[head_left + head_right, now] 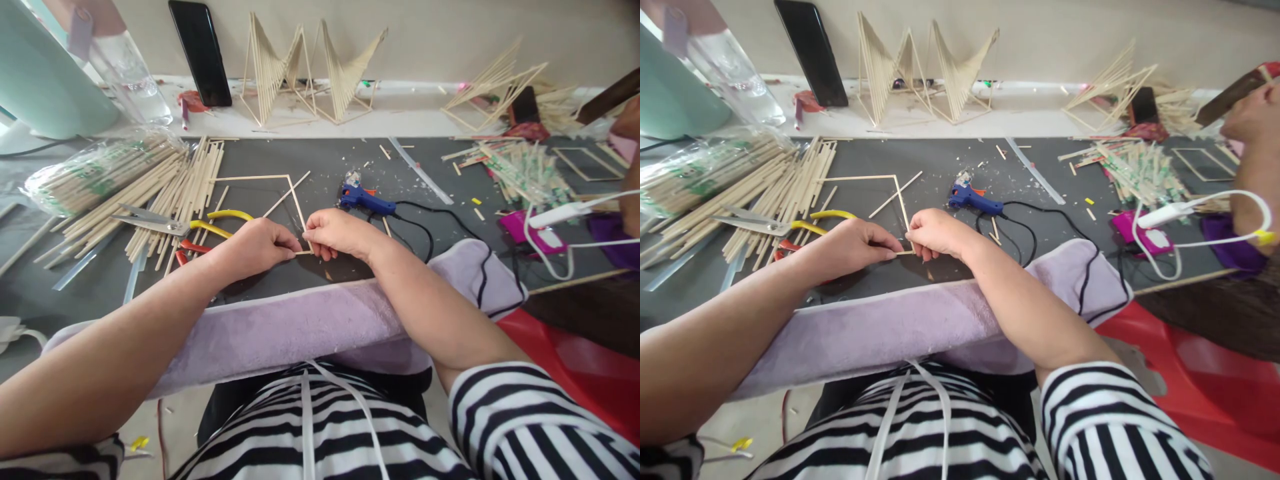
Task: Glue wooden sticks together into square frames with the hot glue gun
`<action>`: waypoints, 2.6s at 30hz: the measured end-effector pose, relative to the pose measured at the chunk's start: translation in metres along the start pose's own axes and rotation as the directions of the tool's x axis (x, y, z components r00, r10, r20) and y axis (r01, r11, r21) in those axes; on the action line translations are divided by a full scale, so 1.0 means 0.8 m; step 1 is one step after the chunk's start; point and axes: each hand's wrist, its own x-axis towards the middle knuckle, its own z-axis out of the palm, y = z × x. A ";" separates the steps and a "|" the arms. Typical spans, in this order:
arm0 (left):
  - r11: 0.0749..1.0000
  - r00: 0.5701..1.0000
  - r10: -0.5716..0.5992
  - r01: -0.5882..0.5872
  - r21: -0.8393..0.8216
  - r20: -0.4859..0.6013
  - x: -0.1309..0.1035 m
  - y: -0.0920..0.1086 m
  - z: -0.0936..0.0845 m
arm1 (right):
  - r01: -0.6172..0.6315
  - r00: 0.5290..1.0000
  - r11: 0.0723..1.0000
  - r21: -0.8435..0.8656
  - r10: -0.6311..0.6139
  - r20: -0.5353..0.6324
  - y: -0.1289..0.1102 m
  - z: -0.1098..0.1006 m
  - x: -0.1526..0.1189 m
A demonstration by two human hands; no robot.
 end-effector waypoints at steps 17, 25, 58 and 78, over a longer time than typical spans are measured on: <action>1.000 1.000 0.017 -0.017 0.001 0.007 0.003 -0.005 0.001 | -0.019 1.000 0.998 0.056 0.020 -0.008 -0.006 0.001 -0.002; 1.000 1.000 0.027 -0.027 -0.001 0.009 0.004 -0.009 0.002 | -0.045 0.999 0.997 0.061 0.046 -0.015 -0.010 0.002 -0.004; 0.999 0.999 0.038 -0.038 0.019 0.008 0.004 -0.006 0.002 | -0.029 0.999 0.999 0.040 0.030 -0.024 -0.010 0.004 -0.004; 0.999 0.999 0.032 -0.033 0.017 0.016 0.003 -0.004 0.001 | 0.005 1.000 1.000 0.030 -0.004 -0.024 -0.003 0.003 -0.003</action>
